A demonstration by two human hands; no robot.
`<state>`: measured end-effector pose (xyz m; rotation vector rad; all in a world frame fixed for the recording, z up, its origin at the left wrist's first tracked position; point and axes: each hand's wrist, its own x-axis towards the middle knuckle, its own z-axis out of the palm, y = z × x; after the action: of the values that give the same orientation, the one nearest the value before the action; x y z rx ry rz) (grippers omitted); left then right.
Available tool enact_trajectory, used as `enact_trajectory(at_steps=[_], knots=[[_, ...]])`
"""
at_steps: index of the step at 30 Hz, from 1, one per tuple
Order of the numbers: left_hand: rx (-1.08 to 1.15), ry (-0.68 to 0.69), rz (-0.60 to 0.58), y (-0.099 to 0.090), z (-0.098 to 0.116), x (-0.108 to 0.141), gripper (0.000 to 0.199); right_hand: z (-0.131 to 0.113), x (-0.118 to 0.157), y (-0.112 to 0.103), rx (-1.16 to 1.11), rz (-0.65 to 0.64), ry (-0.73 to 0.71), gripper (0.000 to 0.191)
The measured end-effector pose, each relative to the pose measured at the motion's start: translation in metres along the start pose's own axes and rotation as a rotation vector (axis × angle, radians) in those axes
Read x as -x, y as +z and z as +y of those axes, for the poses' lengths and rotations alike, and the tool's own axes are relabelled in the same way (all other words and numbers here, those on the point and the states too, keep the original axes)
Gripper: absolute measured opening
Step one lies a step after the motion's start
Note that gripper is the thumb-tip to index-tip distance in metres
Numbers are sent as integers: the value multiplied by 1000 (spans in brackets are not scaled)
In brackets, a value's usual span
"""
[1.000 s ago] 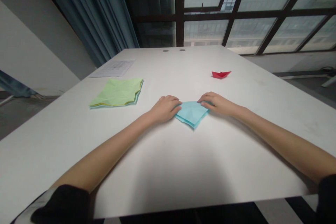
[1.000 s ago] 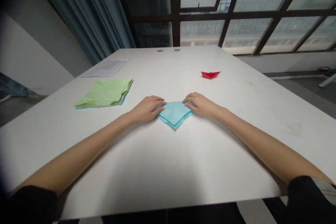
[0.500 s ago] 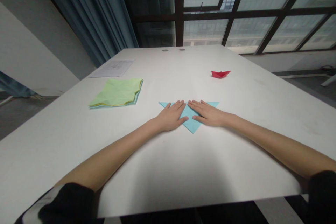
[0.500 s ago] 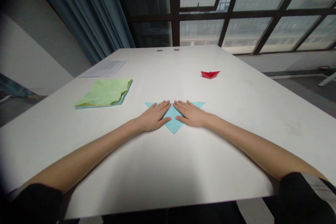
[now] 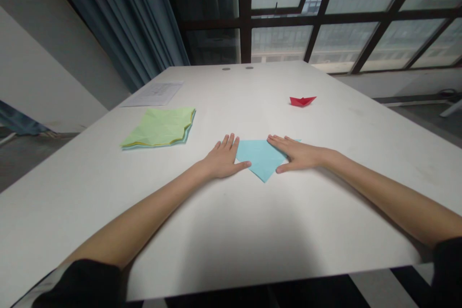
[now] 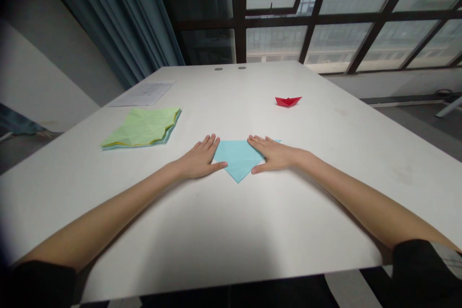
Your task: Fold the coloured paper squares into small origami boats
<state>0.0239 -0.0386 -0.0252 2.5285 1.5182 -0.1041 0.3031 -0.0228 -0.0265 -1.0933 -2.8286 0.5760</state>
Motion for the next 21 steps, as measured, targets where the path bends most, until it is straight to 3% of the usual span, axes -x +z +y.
enact_trajectory(at_steps=[6, 9, 12, 17, 21], knots=[[-5, 36, -22, -3, -3, -2, 101, -10, 0, -14, 6, 144, -119, 85], [-8, 61, -24, -4, -5, -3, 100, -16, -1, -20, -10, 177, -180, 60], [-4, 76, -25, -7, -5, -3, 99, -22, -1, -24, -57, 127, -211, 34], [66, 60, -16, -11, -4, -4, 87, -29, -2, -24, -200, 87, -129, 22], [154, 45, -5, -12, -6, -7, 79, -30, -2, -20, -459, 44, -1, 27]])
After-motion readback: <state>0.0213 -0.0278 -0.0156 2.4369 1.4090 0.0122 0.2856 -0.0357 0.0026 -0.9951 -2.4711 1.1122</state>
